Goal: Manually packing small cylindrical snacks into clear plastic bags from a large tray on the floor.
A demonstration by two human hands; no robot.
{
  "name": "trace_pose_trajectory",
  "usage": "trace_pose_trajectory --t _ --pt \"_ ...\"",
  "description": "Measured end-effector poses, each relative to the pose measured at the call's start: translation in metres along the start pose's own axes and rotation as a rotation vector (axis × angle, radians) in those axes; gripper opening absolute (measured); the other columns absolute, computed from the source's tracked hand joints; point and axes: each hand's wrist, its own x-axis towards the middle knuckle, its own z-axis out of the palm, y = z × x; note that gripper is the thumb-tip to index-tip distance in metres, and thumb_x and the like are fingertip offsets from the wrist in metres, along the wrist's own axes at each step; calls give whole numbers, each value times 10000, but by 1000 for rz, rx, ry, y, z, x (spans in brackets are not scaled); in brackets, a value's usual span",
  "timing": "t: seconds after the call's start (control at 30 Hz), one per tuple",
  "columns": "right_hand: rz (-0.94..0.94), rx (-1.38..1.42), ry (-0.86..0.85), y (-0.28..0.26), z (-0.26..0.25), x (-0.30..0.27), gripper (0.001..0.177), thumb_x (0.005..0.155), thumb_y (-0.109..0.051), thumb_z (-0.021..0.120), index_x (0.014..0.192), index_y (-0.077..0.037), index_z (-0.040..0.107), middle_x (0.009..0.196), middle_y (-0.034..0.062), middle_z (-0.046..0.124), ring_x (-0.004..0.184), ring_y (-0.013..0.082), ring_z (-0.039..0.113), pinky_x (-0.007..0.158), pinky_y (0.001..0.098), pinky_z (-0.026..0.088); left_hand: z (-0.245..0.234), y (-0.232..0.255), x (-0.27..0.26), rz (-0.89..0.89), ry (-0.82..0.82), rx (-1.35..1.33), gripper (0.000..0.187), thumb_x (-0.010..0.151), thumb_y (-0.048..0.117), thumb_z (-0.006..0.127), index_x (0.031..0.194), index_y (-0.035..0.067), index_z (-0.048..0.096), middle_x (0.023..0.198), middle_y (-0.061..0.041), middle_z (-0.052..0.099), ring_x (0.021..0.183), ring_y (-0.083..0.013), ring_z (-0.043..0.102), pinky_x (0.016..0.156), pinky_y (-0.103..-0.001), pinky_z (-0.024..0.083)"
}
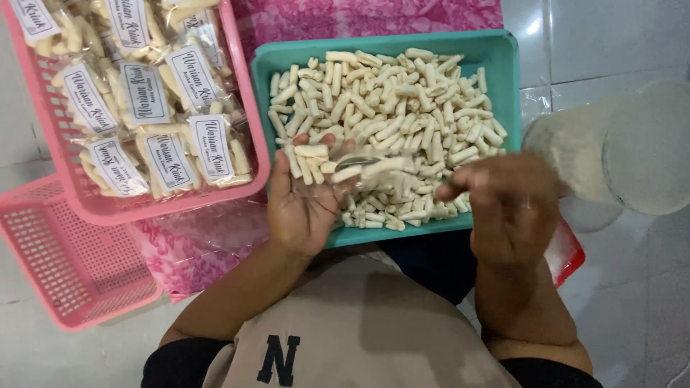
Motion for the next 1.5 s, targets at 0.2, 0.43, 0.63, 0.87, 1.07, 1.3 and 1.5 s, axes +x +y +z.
trace_pose_trajectory --t 0.2,0.43,0.63,0.87,1.07,1.3,1.5 --pt "-134 75 178 10 -29 -23 162 1078 -214 575 1191 -207 458 1115 -21 545 780 118 639 659 273 624 -10 7 2 -130 -18 -67 358 1118 397 494 1343 132 579 1387 -112 621 1271 -299 610 1035 -514 577" --pt "141 -54 362 41 -58 -42 109 1227 -216 425 1322 -165 414 1134 46 466 857 101 478 707 220 437 1 10 3 -71 -15 -29 357 1126 346 455 1360 93 548 1355 -131 593 1273 -295 600 1061 -462 574" --pt "422 -33 249 57 -21 -35 114 1158 11 407 1263 -14 444 1199 148 498 855 199 586 817 300 541 9 14 2 -10 -20 -12 374 1107 331 510 1410 114 486 1338 -135 557 1311 -328 544 829 -379 567" --pt "775 512 332 85 -9 -34 181 1101 -101 500 1277 -62 492 1176 89 561 859 137 631 803 254 557 2 16 0 19 11 44 406 1091 341 554 1453 159 522 1368 -120 598 1345 -340 567 1066 -500 549" --pt "845 608 439 116 -22 -50 147 1101 -140 511 1230 -69 525 1008 93 656 748 171 756 686 242 694 -6 14 6 59 208 190 474 1035 499 498 1399 199 552 1392 -122 625 1398 -403 547 1054 -579 564" --pt "894 685 515 91 -50 -35 162 1065 -59 537 1226 -70 557 1025 79 647 692 115 641 616 178 566 2 12 3 44 30 74 337 1090 350 543 1364 154 552 1361 -100 588 1320 -313 576 933 -423 576" --pt "631 420 420 37 -53 -5 118 1131 -128 532 1247 -118 512 1029 15 635 695 61 601 612 131 498 -2 10 3 41 7 51 359 1117 368 482 1386 134 519 1354 -119 600 1352 -339 567 1008 -459 575"
